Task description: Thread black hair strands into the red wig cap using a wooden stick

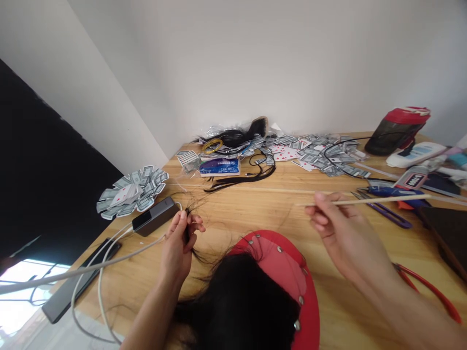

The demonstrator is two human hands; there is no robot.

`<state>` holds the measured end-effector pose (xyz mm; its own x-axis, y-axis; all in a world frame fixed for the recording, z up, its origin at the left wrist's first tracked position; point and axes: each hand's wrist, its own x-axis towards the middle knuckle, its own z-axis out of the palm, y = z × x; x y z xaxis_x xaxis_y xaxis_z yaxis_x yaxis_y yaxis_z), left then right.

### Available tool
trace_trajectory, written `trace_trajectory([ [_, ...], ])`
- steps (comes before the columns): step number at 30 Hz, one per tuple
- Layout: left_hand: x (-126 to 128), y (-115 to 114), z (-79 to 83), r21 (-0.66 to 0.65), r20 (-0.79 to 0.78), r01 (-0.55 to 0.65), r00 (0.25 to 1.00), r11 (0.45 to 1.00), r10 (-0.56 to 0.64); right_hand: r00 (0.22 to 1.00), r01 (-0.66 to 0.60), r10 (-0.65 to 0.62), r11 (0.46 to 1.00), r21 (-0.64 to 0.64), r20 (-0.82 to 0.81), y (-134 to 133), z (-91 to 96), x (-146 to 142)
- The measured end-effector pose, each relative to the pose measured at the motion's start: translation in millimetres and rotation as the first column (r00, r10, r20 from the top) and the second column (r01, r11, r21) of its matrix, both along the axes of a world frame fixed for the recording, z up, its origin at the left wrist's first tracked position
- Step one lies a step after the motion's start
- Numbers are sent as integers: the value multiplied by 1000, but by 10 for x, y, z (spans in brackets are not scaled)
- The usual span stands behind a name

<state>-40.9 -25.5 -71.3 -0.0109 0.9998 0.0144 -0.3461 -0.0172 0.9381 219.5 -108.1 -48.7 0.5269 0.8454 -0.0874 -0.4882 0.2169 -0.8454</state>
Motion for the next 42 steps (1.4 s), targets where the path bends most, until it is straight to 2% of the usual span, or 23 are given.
trace_trajectory([
  [4,43,-44,8,28,-21,-5,1000,1000,5,989,149,-148,987,64,-9,20,181,215],
  [7,97,-104,4,57,-51,-5,999,998,8,985,165,-169,980,108,30,-78,329,233],
  [9,131,-145,-5,74,-78,3,997,997,3,979,147,-163,980,130,119,-165,380,182],
  [11,158,-178,-20,86,-108,16,994,996,-7,952,70,-102,990,119,289,-247,372,90],
  [12,167,-191,-30,91,-123,23,992,996,-11,924,-11,-21,996,83,382,-282,349,30],
  [14,178,-211,-50,92,-148,35,989,995,-21,832,-187,175,982,-32,527,-338,277,-106],
  [16,180,-228,-67,81,-169,50,985,995,-36,741,-278,300,952,-132,600,-374,196,-241],
  [20,169,-257,-96,50,-197,80,978,996,-69,641,-281,356,933,-224,679,-405,68,-400],
  [23,163,-276,-127,56,-226,109,970,992,-93,601,-271,345,937,-221,721,-405,2,-416],
  [28,164,-304,-174,77,-277,150,953,986,-123,590,-278,294,949,-152,752,-398,-60,-416],
  [36,192,-330,-160,56,-291,186,943,981,-162,637,-259,295,952,-163,712,-403,-12,-432],
  [42,196,-325,-171,60,-292,189,942,980,-164,612,-287,307,945,-157,729,-400,-11,-409],
])
